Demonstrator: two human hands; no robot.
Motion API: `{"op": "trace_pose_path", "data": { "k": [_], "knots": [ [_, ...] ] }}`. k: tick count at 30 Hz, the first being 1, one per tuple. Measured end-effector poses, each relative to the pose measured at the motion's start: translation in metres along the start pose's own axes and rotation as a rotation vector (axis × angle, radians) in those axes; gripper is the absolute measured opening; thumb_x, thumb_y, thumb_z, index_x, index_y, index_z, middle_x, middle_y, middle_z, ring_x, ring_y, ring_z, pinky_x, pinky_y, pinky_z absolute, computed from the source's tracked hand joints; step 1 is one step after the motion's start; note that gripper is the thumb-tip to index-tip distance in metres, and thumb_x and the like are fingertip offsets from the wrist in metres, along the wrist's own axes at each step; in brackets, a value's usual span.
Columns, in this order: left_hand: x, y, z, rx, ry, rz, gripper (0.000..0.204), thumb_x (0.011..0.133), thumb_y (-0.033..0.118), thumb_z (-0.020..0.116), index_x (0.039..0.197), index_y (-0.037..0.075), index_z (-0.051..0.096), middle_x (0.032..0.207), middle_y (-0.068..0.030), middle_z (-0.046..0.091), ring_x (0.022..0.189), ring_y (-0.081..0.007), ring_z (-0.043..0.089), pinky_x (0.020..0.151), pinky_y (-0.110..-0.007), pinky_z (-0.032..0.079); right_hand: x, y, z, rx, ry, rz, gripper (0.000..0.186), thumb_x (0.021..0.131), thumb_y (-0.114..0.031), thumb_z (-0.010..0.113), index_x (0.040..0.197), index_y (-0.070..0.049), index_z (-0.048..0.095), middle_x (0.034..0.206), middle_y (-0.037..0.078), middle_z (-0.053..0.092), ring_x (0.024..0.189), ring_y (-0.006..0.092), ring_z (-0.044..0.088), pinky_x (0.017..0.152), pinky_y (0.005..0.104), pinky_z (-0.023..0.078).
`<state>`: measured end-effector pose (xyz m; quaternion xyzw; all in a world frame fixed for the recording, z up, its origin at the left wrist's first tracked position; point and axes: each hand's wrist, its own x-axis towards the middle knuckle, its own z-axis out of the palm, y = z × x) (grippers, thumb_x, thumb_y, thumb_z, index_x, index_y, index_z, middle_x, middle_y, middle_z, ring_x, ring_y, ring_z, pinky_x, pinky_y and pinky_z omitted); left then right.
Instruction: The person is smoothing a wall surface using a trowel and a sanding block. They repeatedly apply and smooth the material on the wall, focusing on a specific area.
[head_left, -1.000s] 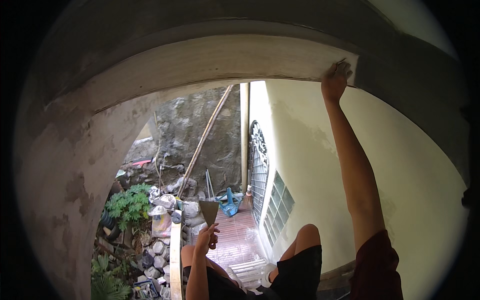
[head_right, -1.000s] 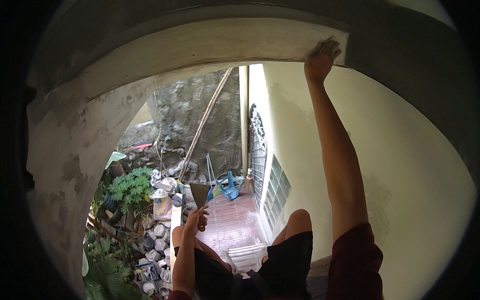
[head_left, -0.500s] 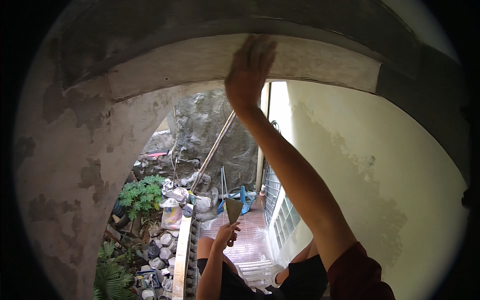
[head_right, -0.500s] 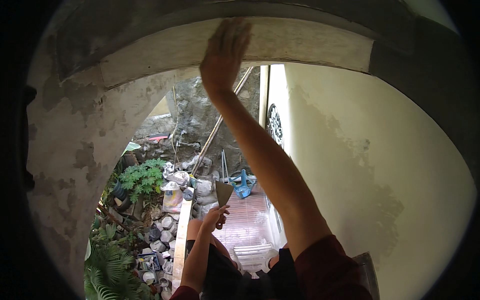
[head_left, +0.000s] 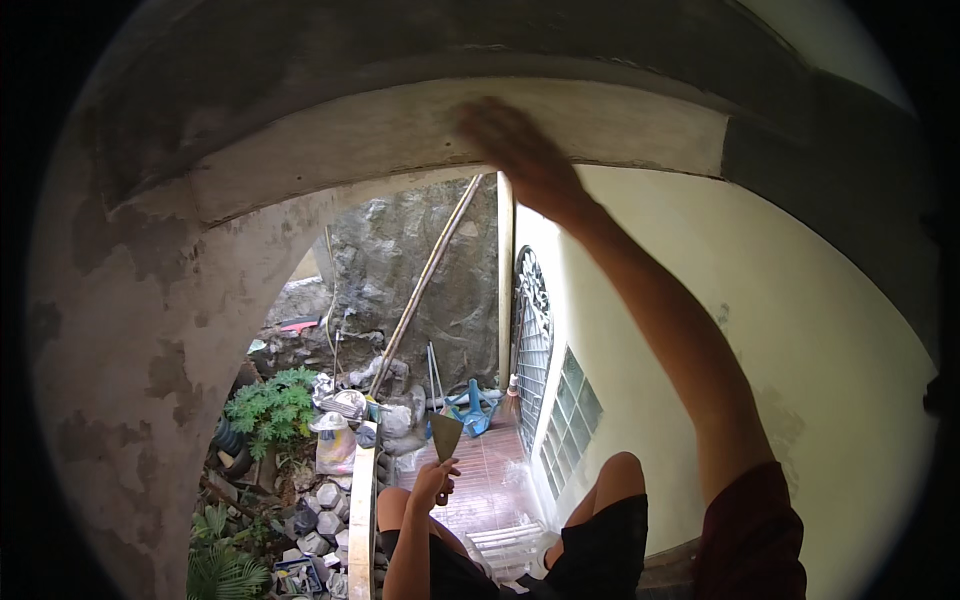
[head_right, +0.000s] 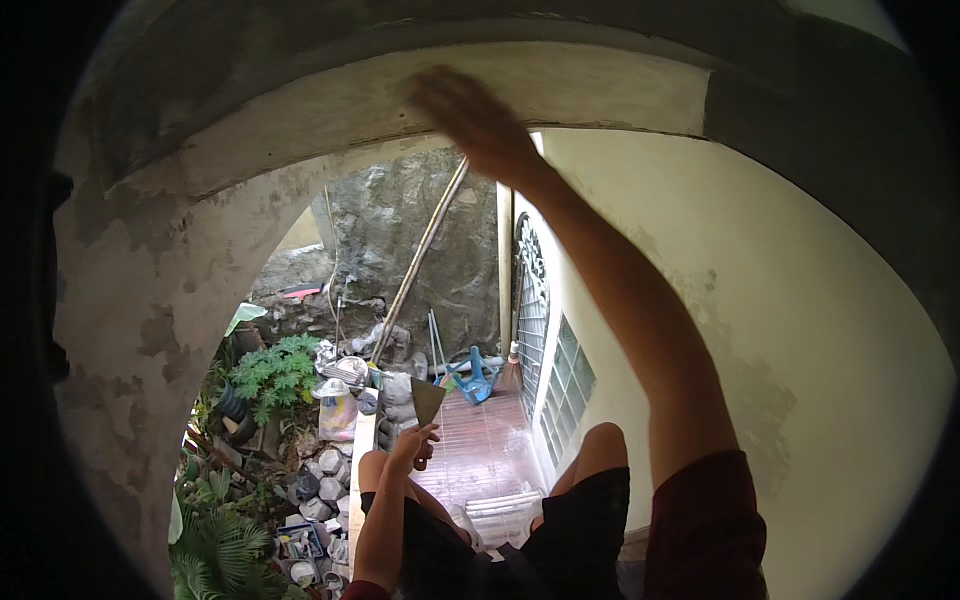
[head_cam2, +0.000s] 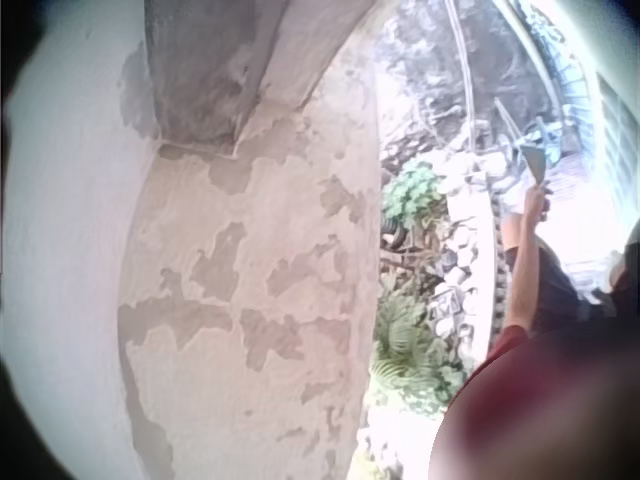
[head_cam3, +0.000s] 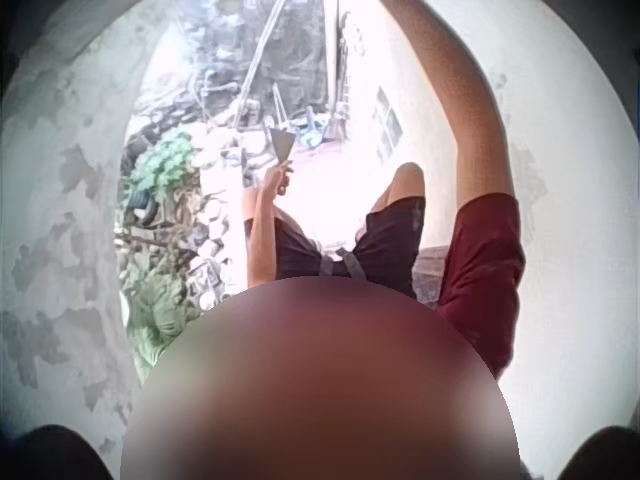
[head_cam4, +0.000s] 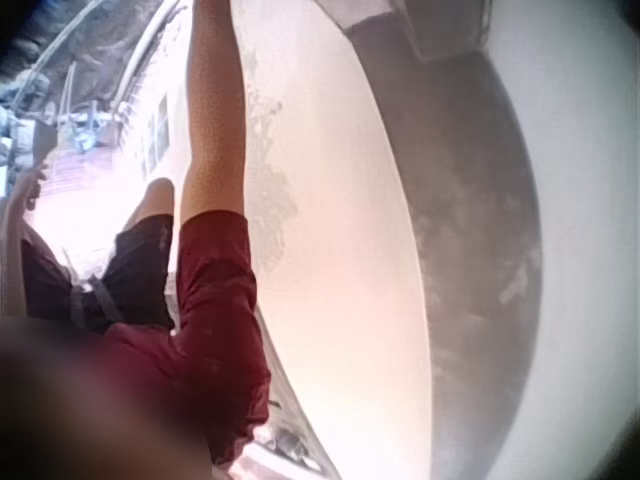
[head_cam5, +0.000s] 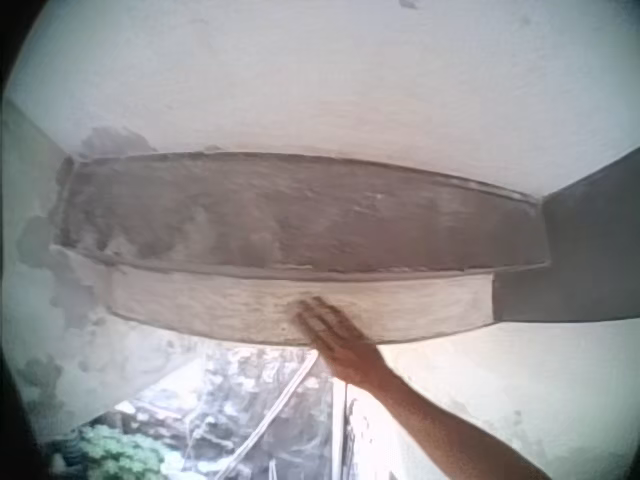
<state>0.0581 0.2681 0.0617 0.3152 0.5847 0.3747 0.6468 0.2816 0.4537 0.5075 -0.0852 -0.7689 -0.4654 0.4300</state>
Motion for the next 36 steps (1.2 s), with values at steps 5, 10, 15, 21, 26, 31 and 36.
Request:
{"op": "trace_pose_path", "data": {
  "k": [5,10,15,21,26,31,36],
  "knots": [
    [-0.001,0.001,0.0,-0.005,-0.014,0.014,0.032,0.098,0.03,0.052,0.107,0.0,0.061,0.059,-0.0024,0.045,0.044,-0.0102,0.04,0.036,-0.026,0.02,-0.115,0.069,-0.067,-0.248,0.043,0.345,0.063,0.083,0.011,0.048,0.144,-0.006,0.041,0.151,0.015,0.036,0.141,0.0323,0.031,0.116,0.0433,0.029],
    [-0.001,0.003,0.002,0.006,-0.007,-0.022,0.032,0.098,0.031,0.052,0.104,0.001,0.061,0.058,-0.0024,0.045,0.042,-0.0102,0.039,0.035,-0.026,0.02,-0.168,0.117,-0.088,-0.714,-0.054,0.786,0.047,0.086,0.004,0.048,0.133,0.002,0.049,0.148,0.023,0.037,0.139,0.0392,0.032,0.114,0.0454,0.03],
    [0.003,-0.001,-0.002,-0.032,-0.031,-0.022,0.035,0.097,0.034,0.054,0.101,0.0,0.06,0.053,0.0001,0.04,0.044,-0.0095,0.039,0.036,-0.026,0.018,-0.105,0.077,-0.041,-0.541,0.187,0.736,0.041,0.088,0.0,0.046,0.129,0.002,0.051,0.151,0.022,0.033,0.141,0.0416,0.028,0.113,0.0515,0.027],
    [0.003,-0.005,-0.003,-0.165,-0.032,-0.014,0.036,0.093,0.036,0.06,0.094,0.0,0.059,0.052,0.0008,0.039,0.041,-0.0097,0.036,0.036,-0.027,0.017,0.024,-0.076,0.045,-0.218,0.203,0.556,0.061,0.079,0.01,0.047,0.139,0.0,0.044,0.154,0.02,0.029,0.144,0.039,0.023,0.115,0.0554,0.021],
    [-0.005,-0.002,-0.002,-0.21,0.002,-0.04,0.037,0.093,0.038,0.061,0.092,0.001,0.059,0.052,0.0021,0.038,0.042,-0.0088,0.036,0.037,-0.026,0.016,0.119,-0.172,0.093,-0.033,0.296,0.626,0.055,0.087,0.002,0.048,0.141,0.001,0.041,0.152,0.022,0.031,0.144,0.0363,0.025,0.115,0.0558,0.02],
    [-0.005,-0.006,-0.006,-0.254,-0.048,-0.017,0.035,0.094,0.037,0.058,0.093,0.003,0.059,0.052,0.0029,0.037,0.042,-0.0077,0.035,0.037,-0.025,0.017,0.167,-0.212,0.122,0.01,0.279,0.5,0.056,0.083,-0.003,0.054,0.138,0.002,0.046,0.15,0.021,0.035,0.143,0.035,0.027,0.117,0.0526,0.022],
    [0.003,-0.012,-0.004,-0.256,-0.069,0.021,0.036,0.095,0.036,0.056,0.095,0.0,0.06,0.059,-0.002,0.045,0.046,-0.0096,0.041,0.037,-0.024,0.022,0.209,-0.24,0.139,-0.023,0.195,0.272,0.054,0.084,-0.007,0.055,0.136,0.003,0.047,0.146,0.018,0.041,0.139,0.0347,0.034,0.116,0.047,0.027]
  ]
}}
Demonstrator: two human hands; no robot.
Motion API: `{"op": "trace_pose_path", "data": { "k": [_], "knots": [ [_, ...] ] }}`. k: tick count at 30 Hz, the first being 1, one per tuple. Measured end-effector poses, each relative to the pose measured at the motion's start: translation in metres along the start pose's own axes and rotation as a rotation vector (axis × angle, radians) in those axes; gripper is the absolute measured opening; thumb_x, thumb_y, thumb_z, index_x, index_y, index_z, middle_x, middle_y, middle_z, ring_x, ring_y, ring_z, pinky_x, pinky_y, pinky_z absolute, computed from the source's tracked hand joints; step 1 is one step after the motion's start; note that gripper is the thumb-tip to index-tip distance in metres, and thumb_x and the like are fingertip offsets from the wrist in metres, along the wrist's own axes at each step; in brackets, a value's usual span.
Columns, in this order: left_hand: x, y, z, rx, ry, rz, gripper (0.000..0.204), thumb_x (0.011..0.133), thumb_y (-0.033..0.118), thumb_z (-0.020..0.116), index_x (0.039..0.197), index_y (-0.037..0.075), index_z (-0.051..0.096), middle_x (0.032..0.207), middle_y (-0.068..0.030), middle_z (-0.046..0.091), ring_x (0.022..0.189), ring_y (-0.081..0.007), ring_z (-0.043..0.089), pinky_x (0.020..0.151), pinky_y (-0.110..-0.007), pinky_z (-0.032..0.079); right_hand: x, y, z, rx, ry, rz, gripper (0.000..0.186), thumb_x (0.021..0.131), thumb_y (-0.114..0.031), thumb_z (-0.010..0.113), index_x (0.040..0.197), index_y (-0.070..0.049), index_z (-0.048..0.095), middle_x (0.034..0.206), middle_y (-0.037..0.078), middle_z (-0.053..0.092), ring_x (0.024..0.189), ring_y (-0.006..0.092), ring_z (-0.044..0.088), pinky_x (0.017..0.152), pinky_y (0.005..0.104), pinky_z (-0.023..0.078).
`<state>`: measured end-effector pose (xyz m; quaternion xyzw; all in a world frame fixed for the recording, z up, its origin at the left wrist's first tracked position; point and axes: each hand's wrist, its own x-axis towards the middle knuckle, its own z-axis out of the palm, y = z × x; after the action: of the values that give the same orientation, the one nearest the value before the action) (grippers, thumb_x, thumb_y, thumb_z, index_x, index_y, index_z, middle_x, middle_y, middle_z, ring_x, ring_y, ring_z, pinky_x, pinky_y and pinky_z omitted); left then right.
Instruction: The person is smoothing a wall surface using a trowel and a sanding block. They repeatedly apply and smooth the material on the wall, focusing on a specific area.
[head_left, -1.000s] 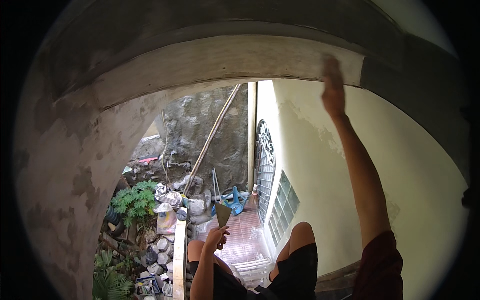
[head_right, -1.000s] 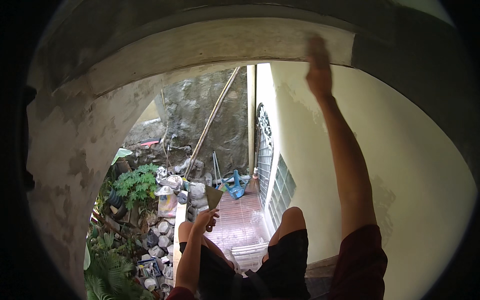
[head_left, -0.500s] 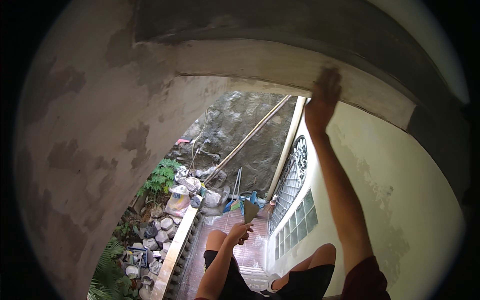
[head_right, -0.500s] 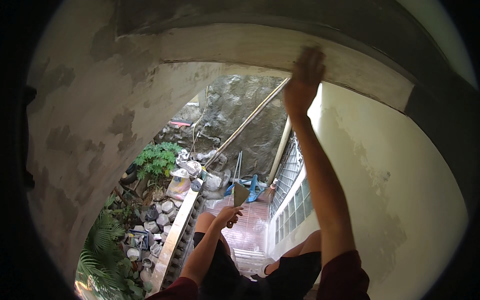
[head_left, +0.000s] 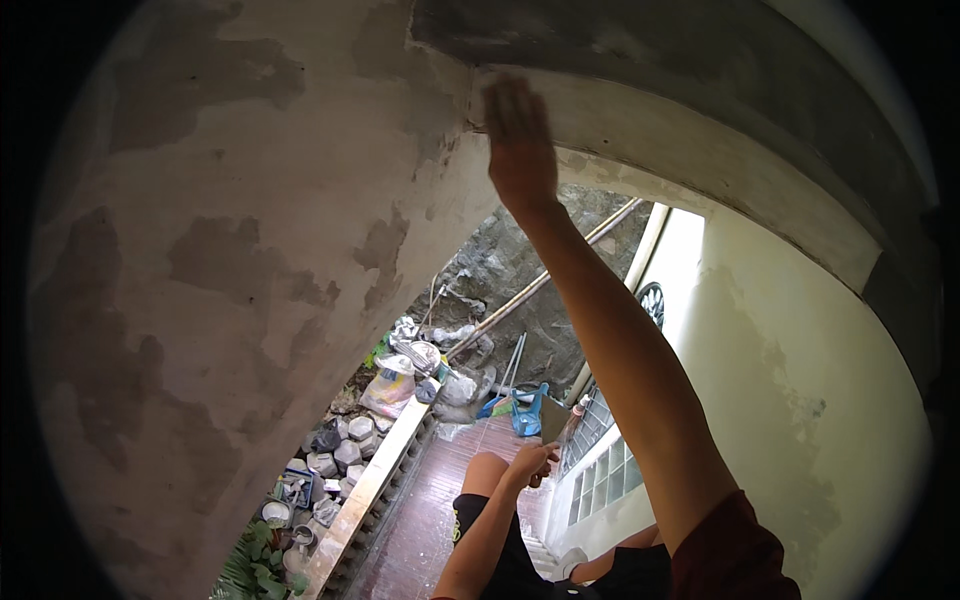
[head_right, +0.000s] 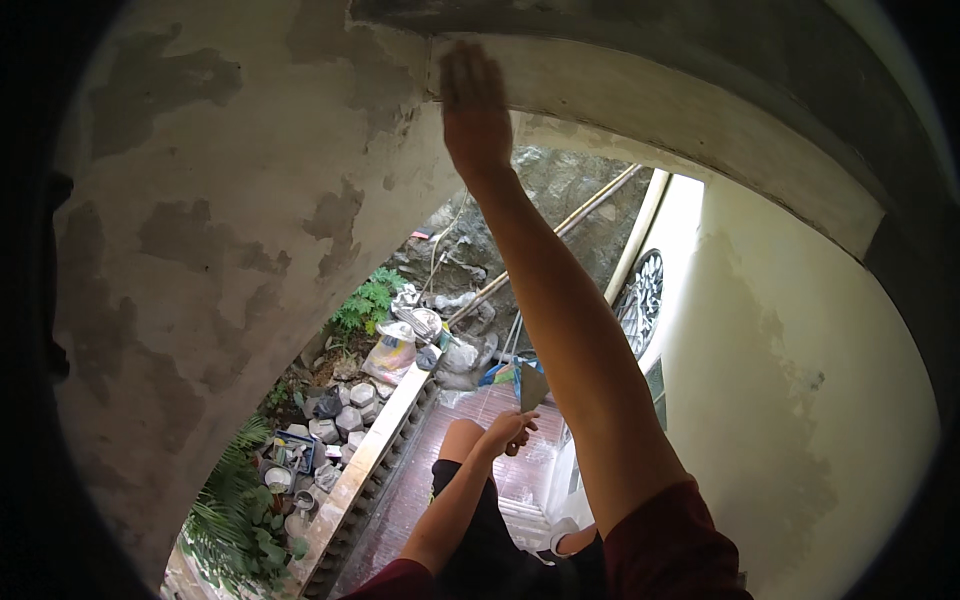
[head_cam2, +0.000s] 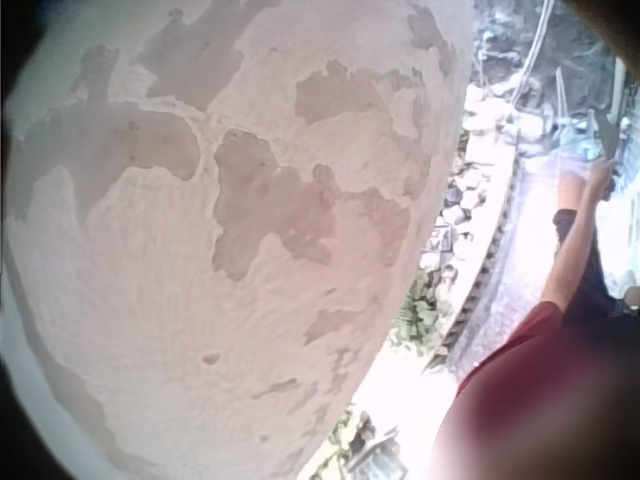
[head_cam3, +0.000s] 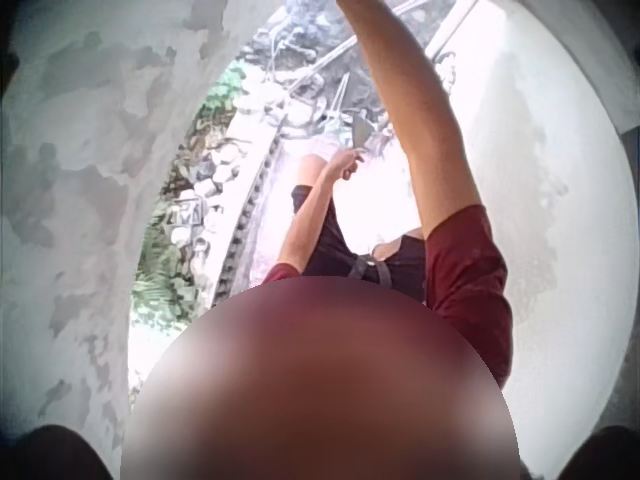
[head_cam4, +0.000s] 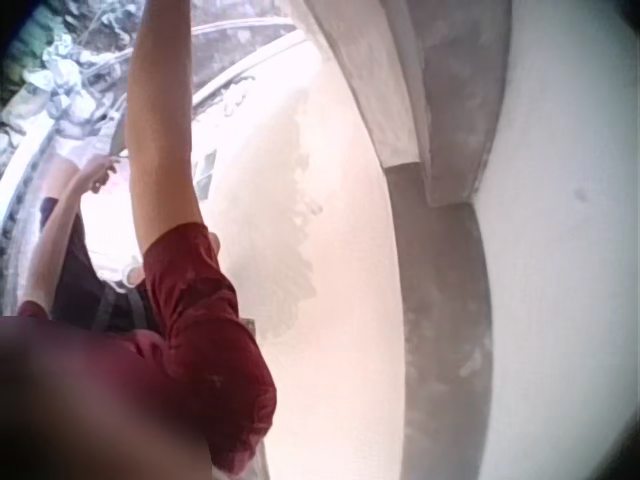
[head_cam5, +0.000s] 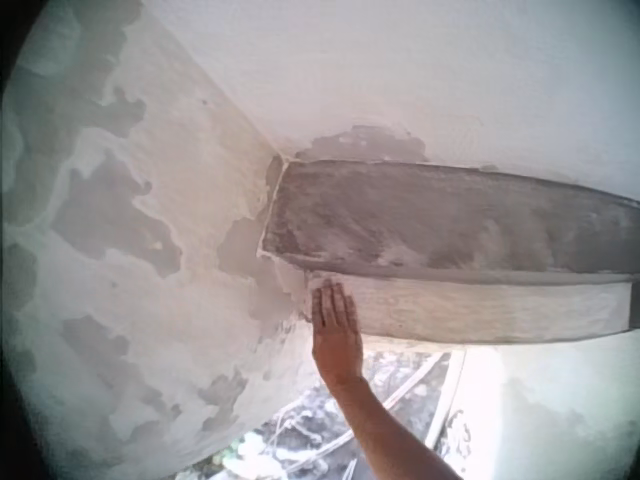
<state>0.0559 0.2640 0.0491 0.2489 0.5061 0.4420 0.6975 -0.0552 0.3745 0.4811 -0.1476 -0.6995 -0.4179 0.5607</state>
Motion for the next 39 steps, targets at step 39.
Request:
{"op": "trace_pose_path", "data": {
  "k": [39],
  "knots": [
    [-0.006,-0.043,0.013,0.535,-0.031,0.564,0.065,0.092,0.059,0.053,0.106,-0.004,0.065,0.078,-0.0143,0.055,0.064,-0.0226,0.054,0.057,-0.035,0.046,-0.495,-0.089,-0.267,1.905,-0.142,2.371,0.02,0.098,-0.015,0.055,0.117,-0.006,0.056,0.107,0.004,0.064,0.095,0.0154,0.064,0.084,0.0247,0.052]
  ]
}}
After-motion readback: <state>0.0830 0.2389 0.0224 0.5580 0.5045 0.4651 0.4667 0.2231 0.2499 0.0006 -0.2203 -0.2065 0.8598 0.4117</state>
